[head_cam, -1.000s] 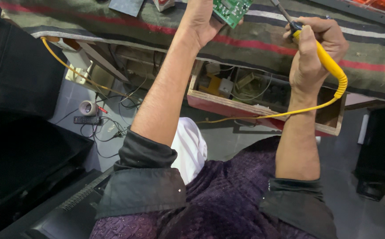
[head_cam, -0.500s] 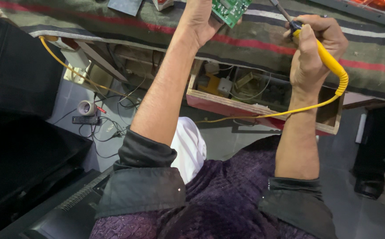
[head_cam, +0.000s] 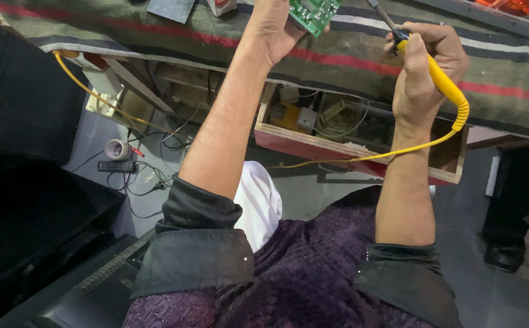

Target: The person sits on the floor, picks up a soldering iron and its cord, then holds a green circuit board in one hand and solders components on the board with the iron, repositioning the board and the iron as they work on different points.

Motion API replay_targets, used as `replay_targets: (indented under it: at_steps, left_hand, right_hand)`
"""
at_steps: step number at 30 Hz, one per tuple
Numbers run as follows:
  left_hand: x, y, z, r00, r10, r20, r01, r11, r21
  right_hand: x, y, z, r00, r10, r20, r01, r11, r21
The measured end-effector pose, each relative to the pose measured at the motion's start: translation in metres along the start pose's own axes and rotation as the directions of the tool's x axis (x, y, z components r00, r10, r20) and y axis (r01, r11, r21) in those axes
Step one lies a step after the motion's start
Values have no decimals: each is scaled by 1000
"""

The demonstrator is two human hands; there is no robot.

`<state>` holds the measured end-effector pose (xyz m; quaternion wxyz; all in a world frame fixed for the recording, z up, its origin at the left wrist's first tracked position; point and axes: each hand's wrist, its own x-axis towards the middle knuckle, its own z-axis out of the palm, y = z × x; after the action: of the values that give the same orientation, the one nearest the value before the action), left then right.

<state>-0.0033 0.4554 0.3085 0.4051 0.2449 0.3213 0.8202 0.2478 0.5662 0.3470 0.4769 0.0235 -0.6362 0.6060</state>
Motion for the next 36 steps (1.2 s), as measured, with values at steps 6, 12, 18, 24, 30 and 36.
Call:
replay_targets:
  at_steps: [6, 12, 18, 24, 30, 36]
  left_hand:
    - [0, 1, 1, 1000, -1, -13, 2, 1000, 15]
    - [2, -2, 0, 998, -28, -48, 26, 998, -49]
    - [5, -2, -4, 1000, -13, 21, 15, 995, -98]
    - [4, -2, -4, 999, -21, 38, 24, 996, -81]
    - [4, 2, -2, 995, -62, 79, 67, 996, -66]
    - [0, 7, 3, 992, -73, 104, 86, 988, -128]
  right_hand:
    - [-1, 0, 0, 1000, -4, 5, 5, 1000, -9]
    - [-1, 2, 0, 999, 5, -34, -4, 999, 39]
    - [-2, 1, 0, 1000, 12, -25, -11, 999, 46]
    - [-1, 1, 0, 1000, 6, -8, -6, 999, 40]
    - [-1, 2, 0, 1000, 2, 1, -2, 999, 45]
    - [-1, 1, 0, 1000, 19, 6, -19, 998, 57]
